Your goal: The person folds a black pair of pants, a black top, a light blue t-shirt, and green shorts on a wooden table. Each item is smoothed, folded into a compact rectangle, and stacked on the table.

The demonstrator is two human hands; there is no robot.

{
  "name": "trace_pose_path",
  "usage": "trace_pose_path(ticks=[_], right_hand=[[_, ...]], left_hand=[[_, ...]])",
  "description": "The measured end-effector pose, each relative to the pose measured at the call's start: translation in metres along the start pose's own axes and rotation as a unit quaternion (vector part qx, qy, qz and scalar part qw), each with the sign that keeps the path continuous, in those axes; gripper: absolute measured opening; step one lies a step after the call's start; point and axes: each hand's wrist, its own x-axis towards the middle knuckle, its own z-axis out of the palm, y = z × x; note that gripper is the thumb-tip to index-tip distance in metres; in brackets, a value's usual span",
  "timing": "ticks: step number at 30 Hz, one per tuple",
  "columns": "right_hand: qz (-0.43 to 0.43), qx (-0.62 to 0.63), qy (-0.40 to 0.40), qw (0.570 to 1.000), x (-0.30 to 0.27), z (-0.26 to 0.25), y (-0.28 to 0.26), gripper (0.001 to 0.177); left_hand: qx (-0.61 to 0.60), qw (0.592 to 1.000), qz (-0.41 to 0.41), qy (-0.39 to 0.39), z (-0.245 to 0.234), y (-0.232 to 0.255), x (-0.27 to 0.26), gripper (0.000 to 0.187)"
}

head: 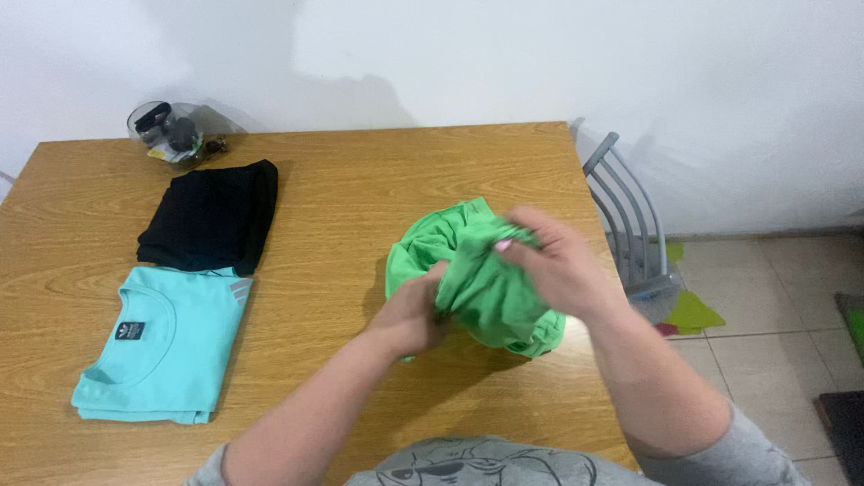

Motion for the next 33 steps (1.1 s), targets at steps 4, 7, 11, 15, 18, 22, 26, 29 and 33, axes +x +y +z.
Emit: trace_pose_path(ticks=[4, 7, 11, 15, 18, 22, 26, 29, 33], right_hand=[[0.046, 0.063, 0.100, 0.992, 0.003, -0.040, 0.007, 0.010], [0.057, 0.180, 0.127, 0.974, 0.006, -0.068, 0.022, 0.010], [-0.012, 0.097, 0.092, 0.991, 0.011, -0.096, 0.045, 0.006], [-0.086, 0.084, 0.013, 0.993, 0.019, -0.113, 0.063, 0.006], [-0.080, 0.295, -0.026, 0.952, 0.020, -0.119, 0.073, 0.020], [-0.059, 0.373, -0.067, 0.924, 0.015, -0.124, 0.076, 0.032], [0.134, 0.242, 0.006, 0.961, 0.026, -0.113, 0.062, 0.037], [0.117, 0.214, -0.018, 0.970, 0.044, -0.104, 0.052, 0.036], [-0.008, 0.231, -0.076, 0.970, 0.048, -0.099, 0.046, 0.035]], left_hand=[[0.131, 0.979, -0.157, -0.025, -0.019, -0.036, -0.012, 0.056], [0.121, 0.983, -0.120, 0.067, -0.049, -0.053, -0.013, 0.043], [-0.057, 0.989, -0.087, 0.103, -0.080, -0.046, -0.015, 0.031], [-0.351, 0.921, -0.053, 0.161, -0.096, -0.031, -0.007, 0.023], [-0.533, 0.837, -0.028, 0.118, -0.104, -0.024, -0.007, 0.027], [-0.218, 0.954, -0.188, -0.084, -0.117, -0.024, -0.013, 0.032], [-0.407, 0.881, -0.221, -0.097, -0.124, -0.034, -0.005, 0.032], [-0.442, 0.848, -0.292, -0.016, -0.118, -0.044, 0.007, 0.028], [-0.384, 0.907, -0.171, 0.012, -0.113, -0.047, 0.013, 0.031]])
